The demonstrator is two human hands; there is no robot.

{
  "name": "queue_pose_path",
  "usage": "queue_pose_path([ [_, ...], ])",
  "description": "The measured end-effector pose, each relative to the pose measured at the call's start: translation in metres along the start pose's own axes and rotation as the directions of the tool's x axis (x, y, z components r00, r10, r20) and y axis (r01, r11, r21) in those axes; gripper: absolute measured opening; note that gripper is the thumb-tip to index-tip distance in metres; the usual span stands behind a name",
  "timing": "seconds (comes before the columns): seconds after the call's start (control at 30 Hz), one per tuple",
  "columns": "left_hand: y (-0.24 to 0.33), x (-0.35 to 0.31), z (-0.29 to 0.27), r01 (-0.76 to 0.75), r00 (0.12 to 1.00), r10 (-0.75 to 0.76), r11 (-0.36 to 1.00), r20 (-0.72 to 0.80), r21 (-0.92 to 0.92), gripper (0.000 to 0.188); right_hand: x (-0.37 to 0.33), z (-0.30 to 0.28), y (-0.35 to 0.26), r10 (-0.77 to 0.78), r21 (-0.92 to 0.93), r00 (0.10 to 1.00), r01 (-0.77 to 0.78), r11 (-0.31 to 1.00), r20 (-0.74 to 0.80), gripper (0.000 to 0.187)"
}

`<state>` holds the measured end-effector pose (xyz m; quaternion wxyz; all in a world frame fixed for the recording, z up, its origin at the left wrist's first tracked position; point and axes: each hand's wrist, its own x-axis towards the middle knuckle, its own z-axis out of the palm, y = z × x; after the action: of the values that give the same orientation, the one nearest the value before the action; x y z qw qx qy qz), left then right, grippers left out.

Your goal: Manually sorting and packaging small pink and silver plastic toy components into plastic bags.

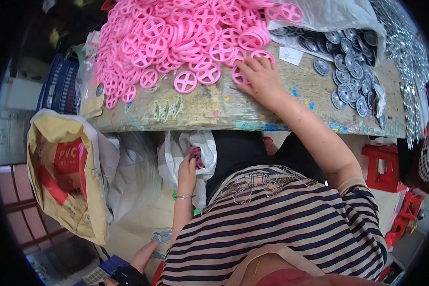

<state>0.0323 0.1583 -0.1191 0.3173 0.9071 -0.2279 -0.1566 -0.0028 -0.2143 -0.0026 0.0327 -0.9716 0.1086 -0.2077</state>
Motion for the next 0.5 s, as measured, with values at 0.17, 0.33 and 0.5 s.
queue_pose_path([
  [0.17, 0.025, 0.006, -0.009, -0.028, 0.991, 0.014, 0.995, -0.134, -0.1, 0.029, 0.001, -0.011, 0.017, 0.087, 0.16, 0.995, -0.078, 0.984, -0.049, 0.059],
  [0.33, 0.115, 0.021, -0.031, -0.075, 0.966, -0.062, 0.863, -0.252, -0.5, 0.028, -0.02, -0.055, -0.008, -0.011, 0.43, 0.986, 0.083, 0.899, -0.166, 0.061],
  [0.5, 0.204, 0.045, 0.009, -0.225, 0.949, 0.314, 0.628, -0.021, -0.745, 0.037, -0.069, -0.071, -0.048, -0.136, 0.576, 0.991, 0.118, 0.809, -0.012, 0.07],
])
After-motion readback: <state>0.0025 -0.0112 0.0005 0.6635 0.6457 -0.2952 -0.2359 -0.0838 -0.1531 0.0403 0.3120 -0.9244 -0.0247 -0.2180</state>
